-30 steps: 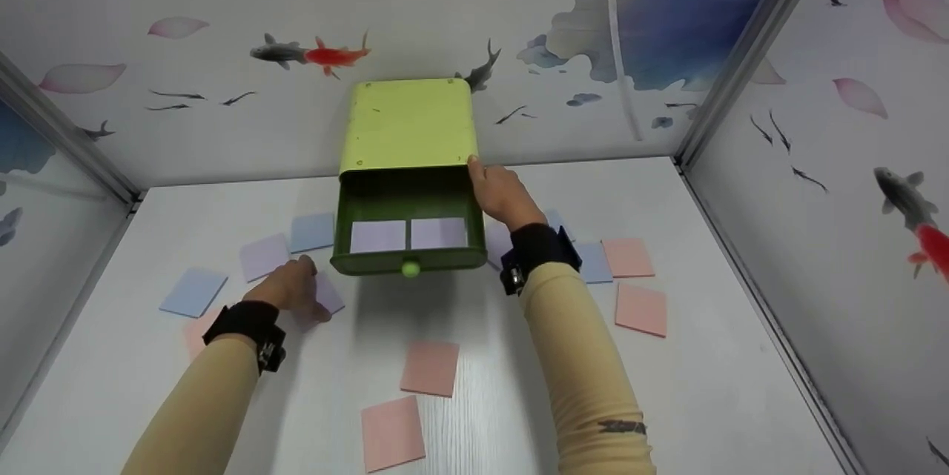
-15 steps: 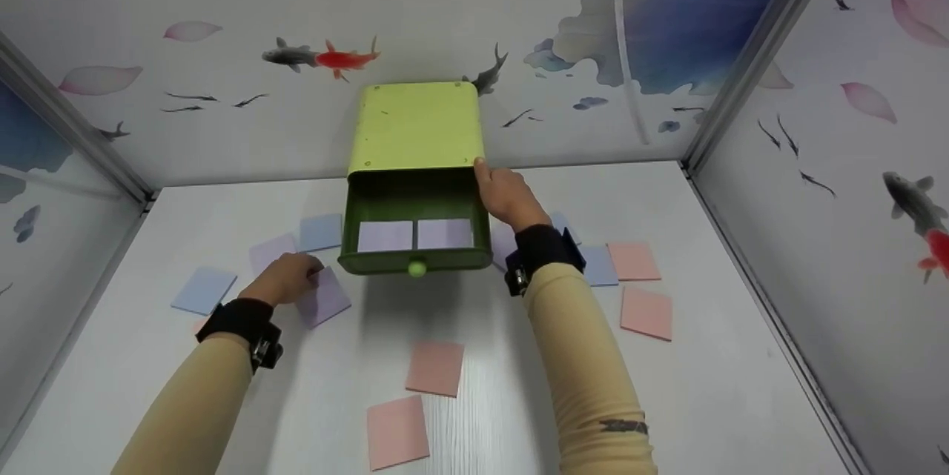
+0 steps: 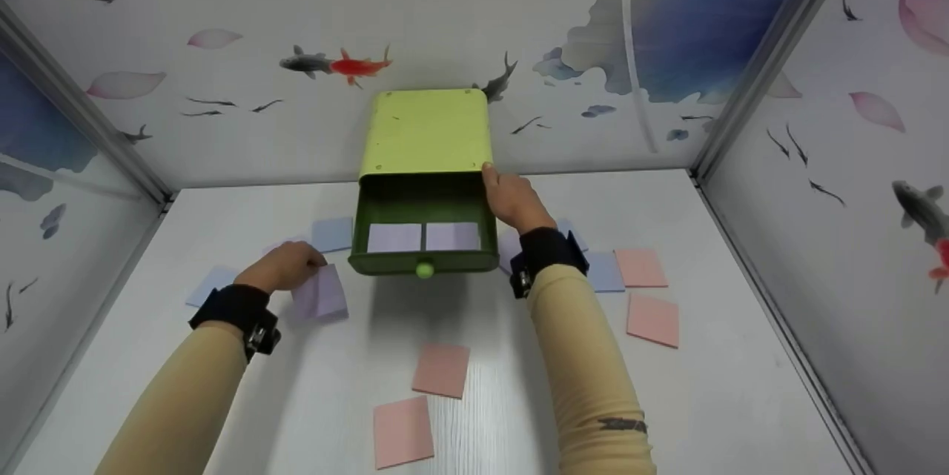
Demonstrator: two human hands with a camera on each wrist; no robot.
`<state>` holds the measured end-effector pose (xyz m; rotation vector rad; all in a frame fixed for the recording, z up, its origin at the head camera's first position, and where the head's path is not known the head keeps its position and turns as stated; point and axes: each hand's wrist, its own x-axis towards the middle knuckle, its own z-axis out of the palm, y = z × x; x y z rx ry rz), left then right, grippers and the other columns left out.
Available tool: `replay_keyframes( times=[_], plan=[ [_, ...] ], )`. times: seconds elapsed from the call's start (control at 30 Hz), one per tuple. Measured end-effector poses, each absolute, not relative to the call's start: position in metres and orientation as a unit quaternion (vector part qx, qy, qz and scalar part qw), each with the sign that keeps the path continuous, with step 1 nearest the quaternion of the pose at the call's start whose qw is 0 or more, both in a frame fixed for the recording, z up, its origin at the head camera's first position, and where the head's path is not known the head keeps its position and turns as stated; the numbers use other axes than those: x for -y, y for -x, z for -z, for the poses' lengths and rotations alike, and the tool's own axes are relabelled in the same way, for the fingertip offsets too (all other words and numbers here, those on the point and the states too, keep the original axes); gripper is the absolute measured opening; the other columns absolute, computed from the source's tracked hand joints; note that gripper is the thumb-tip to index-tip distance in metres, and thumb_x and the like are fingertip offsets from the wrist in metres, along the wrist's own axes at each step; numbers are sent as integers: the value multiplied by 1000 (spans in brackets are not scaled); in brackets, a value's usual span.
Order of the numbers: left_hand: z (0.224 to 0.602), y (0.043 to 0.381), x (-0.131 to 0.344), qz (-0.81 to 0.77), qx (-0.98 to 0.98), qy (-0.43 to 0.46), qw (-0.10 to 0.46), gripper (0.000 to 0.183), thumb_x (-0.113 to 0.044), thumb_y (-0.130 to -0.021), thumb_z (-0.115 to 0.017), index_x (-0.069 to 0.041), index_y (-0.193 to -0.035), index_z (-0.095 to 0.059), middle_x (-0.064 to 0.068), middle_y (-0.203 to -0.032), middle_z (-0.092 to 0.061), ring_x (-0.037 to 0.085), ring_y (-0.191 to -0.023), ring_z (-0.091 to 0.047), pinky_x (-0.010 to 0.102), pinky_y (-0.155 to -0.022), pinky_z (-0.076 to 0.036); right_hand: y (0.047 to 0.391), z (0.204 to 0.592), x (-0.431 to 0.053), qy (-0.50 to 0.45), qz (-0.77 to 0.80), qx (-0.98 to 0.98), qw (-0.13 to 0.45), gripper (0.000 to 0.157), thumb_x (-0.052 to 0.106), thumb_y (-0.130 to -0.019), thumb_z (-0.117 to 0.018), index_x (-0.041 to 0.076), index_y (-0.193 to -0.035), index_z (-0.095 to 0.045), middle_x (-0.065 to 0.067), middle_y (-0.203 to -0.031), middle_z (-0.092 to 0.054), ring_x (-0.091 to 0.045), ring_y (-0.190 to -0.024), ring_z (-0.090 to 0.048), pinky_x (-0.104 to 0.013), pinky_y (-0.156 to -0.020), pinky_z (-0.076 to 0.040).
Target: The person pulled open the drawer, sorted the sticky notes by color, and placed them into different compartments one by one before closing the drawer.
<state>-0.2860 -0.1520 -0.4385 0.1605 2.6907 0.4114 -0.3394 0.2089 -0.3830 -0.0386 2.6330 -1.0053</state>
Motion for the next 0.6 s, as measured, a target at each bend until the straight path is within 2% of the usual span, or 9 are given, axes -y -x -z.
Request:
replay_keyframes(
  times=[0.1,0.33,0.6],
  plan=[
    [425,288,153,-146,-966,-61,203,35,-3,-102,-41,-3,-130,-62,18,-135,-59,34,-123,-56,45,-105,-44,340,383,-209,14,354,-921,163,77,55,-103,-8,-2,-144,-39,-23,-143,-46,-37,-131,-47,-50,-111,-36],
    [388,292,152,-143,-968,-53,201,34,-5,-100,-44,-4,-128,-64,19,-125,-64,28,-103,-61,43,-95,-49,339,381,-208,7,354,-920,169,78,56,-102,-8,-1,-146,-37,-23,-145,-44,-37,-132,-46,-50,-112,-35],
    [351,291,142,-126,-968,-60,208,35,-8,-100,-45,-8,-131,-62,16,-125,-64,24,-101,-57,43,-98,-47,339,383,-209,12,351,-921,167,78,56,-102,-8,-2,-147,-35,-24,-145,-44,-37,-132,-45,-51,-112,-34]
  ],
)
